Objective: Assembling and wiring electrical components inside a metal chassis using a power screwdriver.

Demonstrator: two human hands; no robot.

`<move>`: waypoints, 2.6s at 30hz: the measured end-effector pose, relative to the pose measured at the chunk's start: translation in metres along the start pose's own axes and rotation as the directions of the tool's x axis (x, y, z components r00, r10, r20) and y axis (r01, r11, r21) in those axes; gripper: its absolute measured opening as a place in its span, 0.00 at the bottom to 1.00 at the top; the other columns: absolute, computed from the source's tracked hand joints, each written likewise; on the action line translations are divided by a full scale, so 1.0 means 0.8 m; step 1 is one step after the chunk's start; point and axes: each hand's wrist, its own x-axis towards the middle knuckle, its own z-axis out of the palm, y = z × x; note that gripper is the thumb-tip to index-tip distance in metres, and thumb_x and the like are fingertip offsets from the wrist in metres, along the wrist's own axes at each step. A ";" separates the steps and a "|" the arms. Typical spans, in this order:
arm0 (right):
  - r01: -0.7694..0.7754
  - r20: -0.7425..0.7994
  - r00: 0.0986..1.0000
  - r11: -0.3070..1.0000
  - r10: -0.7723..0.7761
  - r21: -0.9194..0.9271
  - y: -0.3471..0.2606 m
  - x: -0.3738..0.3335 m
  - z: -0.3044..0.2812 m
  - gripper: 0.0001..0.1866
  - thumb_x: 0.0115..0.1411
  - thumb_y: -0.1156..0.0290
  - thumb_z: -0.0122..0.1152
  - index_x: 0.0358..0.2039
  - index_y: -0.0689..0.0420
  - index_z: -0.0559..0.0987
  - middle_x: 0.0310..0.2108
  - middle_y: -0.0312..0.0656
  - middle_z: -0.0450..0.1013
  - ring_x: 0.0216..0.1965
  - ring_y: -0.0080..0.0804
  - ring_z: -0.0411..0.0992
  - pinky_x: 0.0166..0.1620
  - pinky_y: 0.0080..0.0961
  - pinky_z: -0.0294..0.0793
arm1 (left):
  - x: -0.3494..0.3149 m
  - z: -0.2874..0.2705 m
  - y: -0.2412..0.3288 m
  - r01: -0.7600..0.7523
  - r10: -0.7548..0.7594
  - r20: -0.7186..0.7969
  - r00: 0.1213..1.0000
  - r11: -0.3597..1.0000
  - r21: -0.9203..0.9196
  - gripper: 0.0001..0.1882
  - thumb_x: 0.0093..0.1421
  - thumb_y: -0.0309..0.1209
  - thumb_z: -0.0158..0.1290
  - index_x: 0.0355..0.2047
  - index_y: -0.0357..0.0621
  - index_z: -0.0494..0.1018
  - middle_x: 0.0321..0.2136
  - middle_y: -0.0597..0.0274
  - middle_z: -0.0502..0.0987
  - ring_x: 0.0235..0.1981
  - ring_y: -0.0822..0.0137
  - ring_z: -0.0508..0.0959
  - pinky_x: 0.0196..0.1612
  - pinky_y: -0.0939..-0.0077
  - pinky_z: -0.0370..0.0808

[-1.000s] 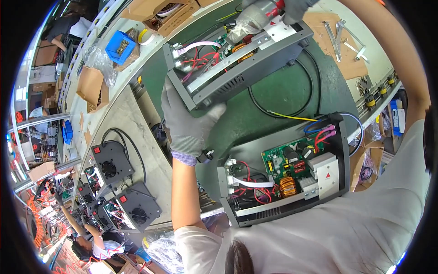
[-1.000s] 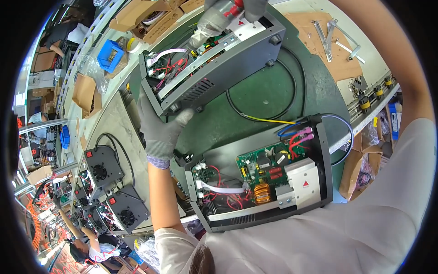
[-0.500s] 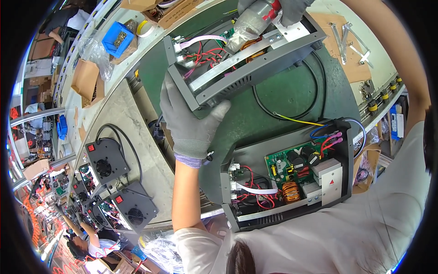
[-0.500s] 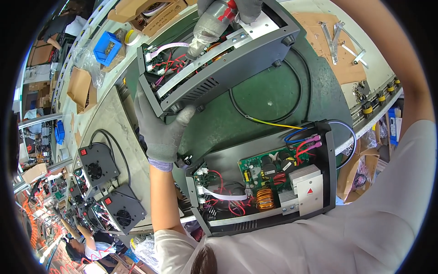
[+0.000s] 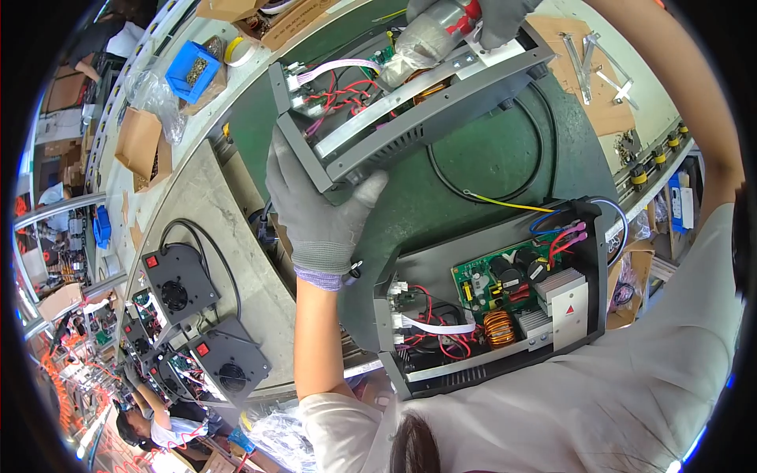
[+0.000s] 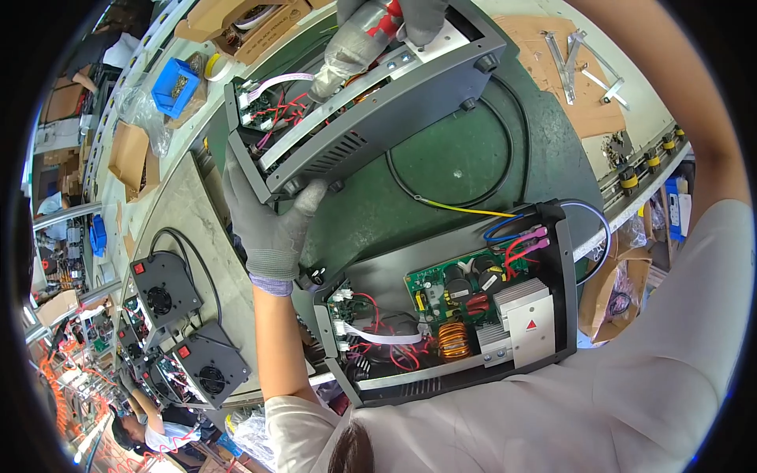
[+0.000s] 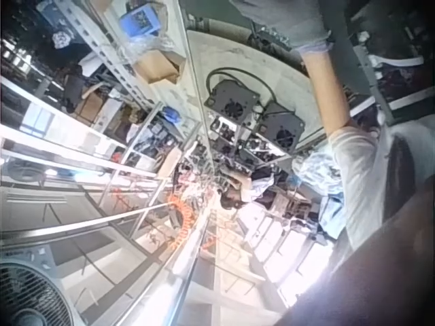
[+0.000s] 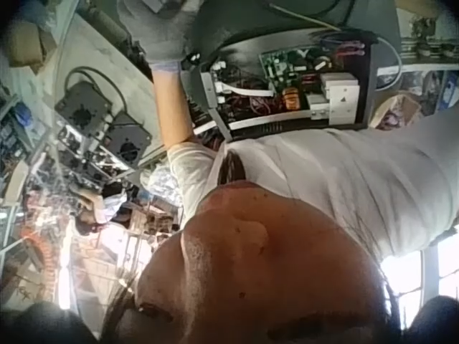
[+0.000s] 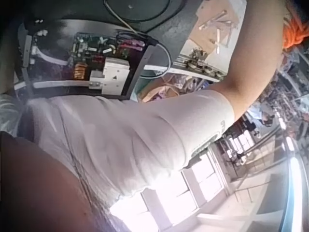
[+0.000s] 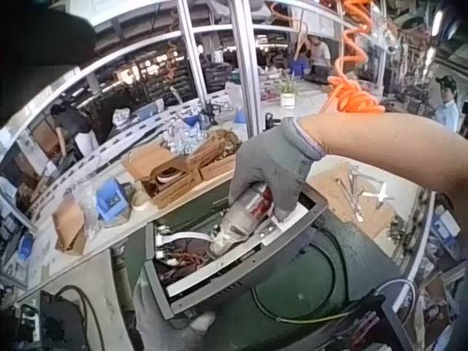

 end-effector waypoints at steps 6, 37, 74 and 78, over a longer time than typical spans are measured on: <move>0.451 -0.216 0.866 0.891 -0.452 -0.055 0.032 -0.016 0.022 0.32 0.40 0.62 0.76 0.47 0.62 0.81 0.37 0.52 0.80 0.38 0.45 0.78 0.42 0.37 0.75 | 0.003 0.009 0.005 -0.033 0.033 -0.004 0.999 0.997 0.067 0.66 0.40 0.56 0.73 0.70 0.33 0.51 0.61 0.35 0.62 0.62 0.37 0.64 0.65 0.47 0.63; -0.055 0.016 0.998 0.998 0.055 -0.040 -0.008 0.000 -0.001 0.39 0.41 0.55 0.81 0.54 0.57 0.80 0.43 0.51 0.81 0.42 0.44 0.80 0.45 0.35 0.77 | -0.005 -0.043 -0.048 0.092 0.009 0.253 0.967 0.917 -0.387 0.47 0.53 0.31 0.62 0.70 0.34 0.52 0.62 0.39 0.65 0.65 0.46 0.66 0.69 0.58 0.61; -0.727 -0.252 -0.403 -0.140 0.880 0.672 -0.298 -0.472 0.424 0.32 0.42 0.53 0.71 0.50 0.52 0.82 0.44 0.51 0.81 0.47 0.50 0.79 0.50 0.37 0.76 | -0.253 0.083 0.013 0.346 -0.444 0.110 0.889 0.809 0.475 0.46 0.61 0.41 0.56 0.74 0.56 0.43 0.67 0.33 0.55 0.62 0.36 0.68 0.61 0.48 0.69; -0.751 -0.119 -0.524 -0.392 0.843 0.531 -0.329 -0.527 0.441 0.31 0.43 0.54 0.70 0.50 0.50 0.82 0.44 0.52 0.81 0.49 0.50 0.78 0.51 0.41 0.76 | -0.235 0.109 0.106 0.177 -0.327 0.192 0.925 0.820 0.544 0.50 0.61 0.45 0.55 0.74 0.45 0.40 0.65 0.28 0.57 0.60 0.37 0.70 0.59 0.49 0.70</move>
